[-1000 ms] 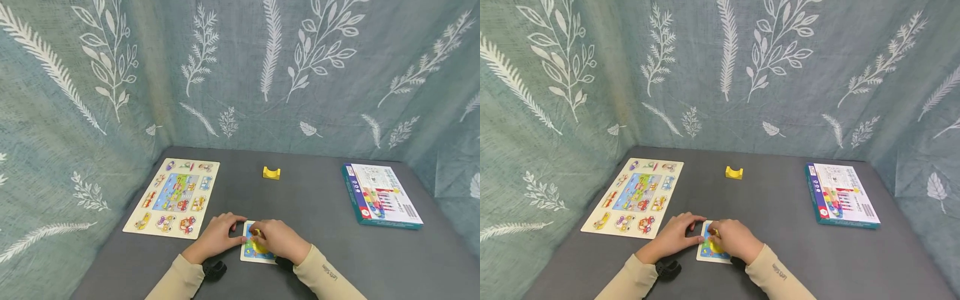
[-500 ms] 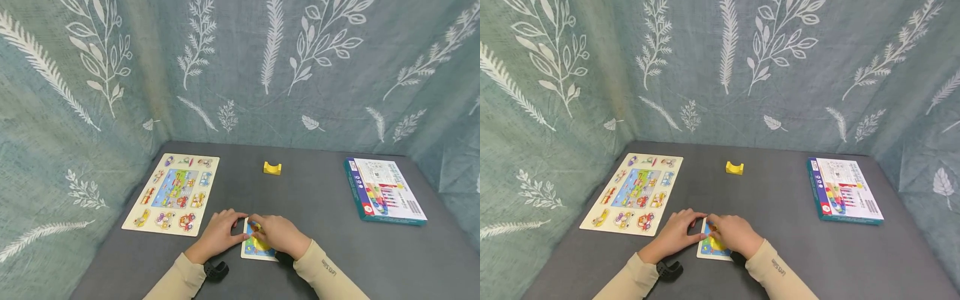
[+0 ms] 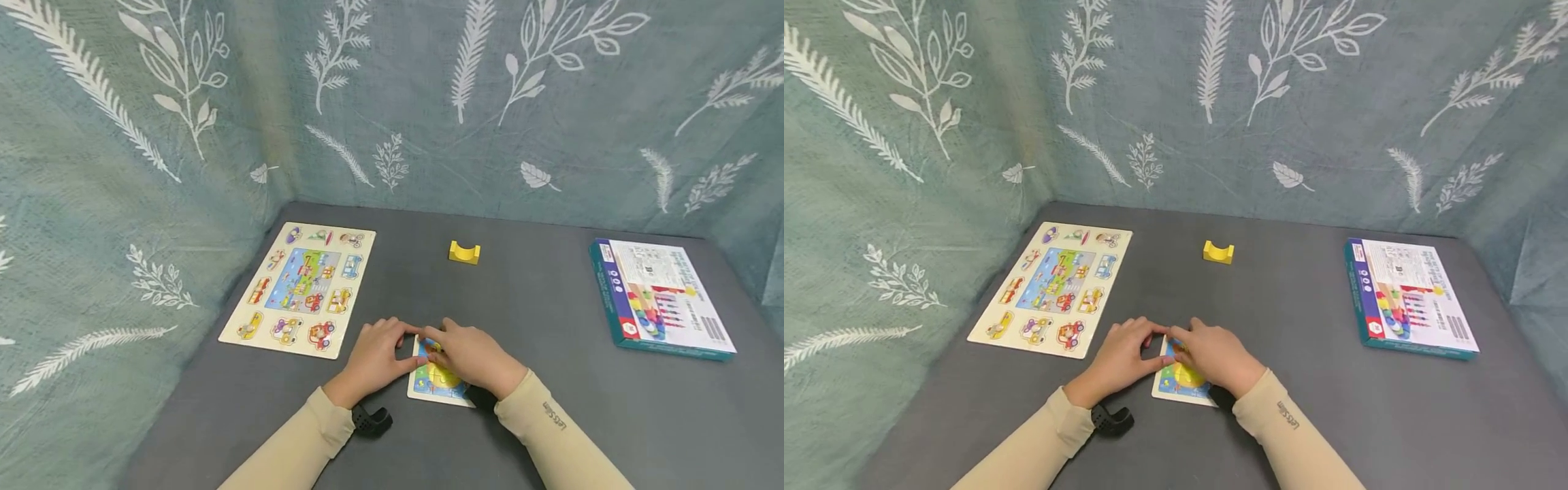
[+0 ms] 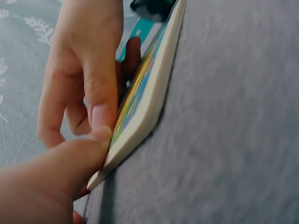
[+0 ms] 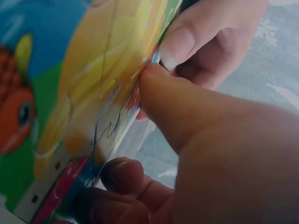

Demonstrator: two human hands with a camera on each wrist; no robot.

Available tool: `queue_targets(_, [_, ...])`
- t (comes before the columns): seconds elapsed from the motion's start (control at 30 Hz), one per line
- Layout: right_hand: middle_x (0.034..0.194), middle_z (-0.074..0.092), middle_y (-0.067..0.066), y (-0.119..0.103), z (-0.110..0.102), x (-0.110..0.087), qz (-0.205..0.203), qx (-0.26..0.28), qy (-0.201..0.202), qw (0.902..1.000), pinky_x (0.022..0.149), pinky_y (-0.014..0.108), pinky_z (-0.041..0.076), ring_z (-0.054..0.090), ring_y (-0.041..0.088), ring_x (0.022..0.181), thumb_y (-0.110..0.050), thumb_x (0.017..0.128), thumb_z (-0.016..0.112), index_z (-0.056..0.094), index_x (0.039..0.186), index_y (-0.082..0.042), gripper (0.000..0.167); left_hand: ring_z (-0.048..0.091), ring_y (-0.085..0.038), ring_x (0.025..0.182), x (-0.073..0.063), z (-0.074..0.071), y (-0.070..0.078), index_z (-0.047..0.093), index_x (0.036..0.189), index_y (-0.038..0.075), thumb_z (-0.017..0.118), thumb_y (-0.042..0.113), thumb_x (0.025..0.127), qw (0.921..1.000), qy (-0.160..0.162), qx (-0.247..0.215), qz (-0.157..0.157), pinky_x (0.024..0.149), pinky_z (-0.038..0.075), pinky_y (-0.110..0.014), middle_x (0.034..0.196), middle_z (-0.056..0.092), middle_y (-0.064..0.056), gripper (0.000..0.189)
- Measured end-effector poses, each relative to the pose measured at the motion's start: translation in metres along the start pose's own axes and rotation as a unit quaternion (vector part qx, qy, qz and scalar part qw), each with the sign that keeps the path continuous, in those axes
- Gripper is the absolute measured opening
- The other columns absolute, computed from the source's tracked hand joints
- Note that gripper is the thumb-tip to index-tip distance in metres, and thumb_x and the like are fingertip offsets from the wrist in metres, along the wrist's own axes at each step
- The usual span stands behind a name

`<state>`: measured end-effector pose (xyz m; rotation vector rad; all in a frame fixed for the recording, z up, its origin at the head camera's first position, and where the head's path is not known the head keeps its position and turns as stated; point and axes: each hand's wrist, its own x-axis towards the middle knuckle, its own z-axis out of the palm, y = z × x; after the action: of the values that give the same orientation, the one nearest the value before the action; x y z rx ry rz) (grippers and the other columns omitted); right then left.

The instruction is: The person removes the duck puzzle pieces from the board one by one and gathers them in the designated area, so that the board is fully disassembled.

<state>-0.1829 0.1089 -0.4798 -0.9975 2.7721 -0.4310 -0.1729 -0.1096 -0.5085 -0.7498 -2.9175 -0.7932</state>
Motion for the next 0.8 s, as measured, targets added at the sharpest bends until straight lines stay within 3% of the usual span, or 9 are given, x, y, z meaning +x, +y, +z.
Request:
queue_targets(0.13, [0.092,0.049,0.003,-0.001,0.0,0.006,0.003,0.003,0.005,1.0,0.053,0.031,0.043,0.047,0.013,0.055,-0.034,0.103,0.07,0.061,0.132,-0.021,0.033,0.036,-0.011,0.073,-0.001,-0.003,0.002,0.073,0.123,0.017,0.085,0.045,0.088,0.9996,0.018,-0.007,-0.022,0.073,0.026,-0.036,0.08,0.042,0.009,0.047])
queue_targets(0.23, [0.097,0.049,0.001,0.001,0.0,0.007,0.004,0.044,0.018,0.9989,0.056,0.031,0.045,0.05,0.012,0.06,-0.032,0.102,0.071,0.062,0.13,-0.022,0.031,0.036,-0.012,0.073,-0.001,-0.004,0.002,0.073,0.124,0.016,0.086,0.044,0.087,0.9995,0.019,-0.01,-0.025,0.074,0.026,-0.037,0.08,0.041,0.009,0.048])
queue_targets(0.37, [0.106,0.052,-0.002,0.01,0.002,0.006,0.0,0.113,0.055,0.992,0.073,0.035,0.052,0.059,0.014,0.085,-0.024,0.097,0.079,0.067,0.12,-0.02,0.027,0.037,-0.013,0.074,0.001,-0.001,0.003,0.073,0.126,0.014,0.086,0.044,0.088,0.9996,0.019,-0.006,-0.021,0.074,0.027,-0.038,0.081,0.042,0.008,0.05])
queue_targets(0.5, [0.111,0.057,-0.005,0.019,0.004,0.005,-0.011,0.165,0.072,0.9836,0.091,0.039,0.053,0.062,0.015,0.106,-0.018,0.092,0.084,0.067,0.114,-0.019,0.028,0.037,-0.013,0.074,0.003,0.002,0.004,0.073,0.126,0.013,0.086,0.045,0.088,0.9996,0.018,-0.005,-0.019,0.074,0.027,-0.038,0.08,0.042,0.008,0.051])
queue_targets(0.63, [0.111,0.061,-0.008,0.024,0.005,0.004,-0.017,0.195,0.071,0.9781,0.093,0.039,0.052,0.06,0.014,0.106,-0.015,0.09,0.085,0.067,0.114,-0.019,0.03,0.037,-0.014,0.073,0.004,0.004,0.005,0.073,0.125,0.013,0.087,0.045,0.086,0.9996,0.017,-0.011,-0.02,0.074,0.026,-0.038,0.08,0.042,0.008,0.052])
queue_targets(0.8, [0.107,0.062,-0.007,0.027,0.006,0.004,-0.026,0.217,0.073,0.973,0.084,0.032,0.052,0.058,0.012,0.093,-0.011,0.089,0.085,0.069,0.118,-0.015,0.033,0.036,-0.014,0.073,0.005,0.005,0.005,0.073,0.125,0.013,0.087,0.045,0.086,0.9996,0.018,-0.011,-0.02,0.073,0.026,-0.038,0.08,0.042,0.007,0.051])
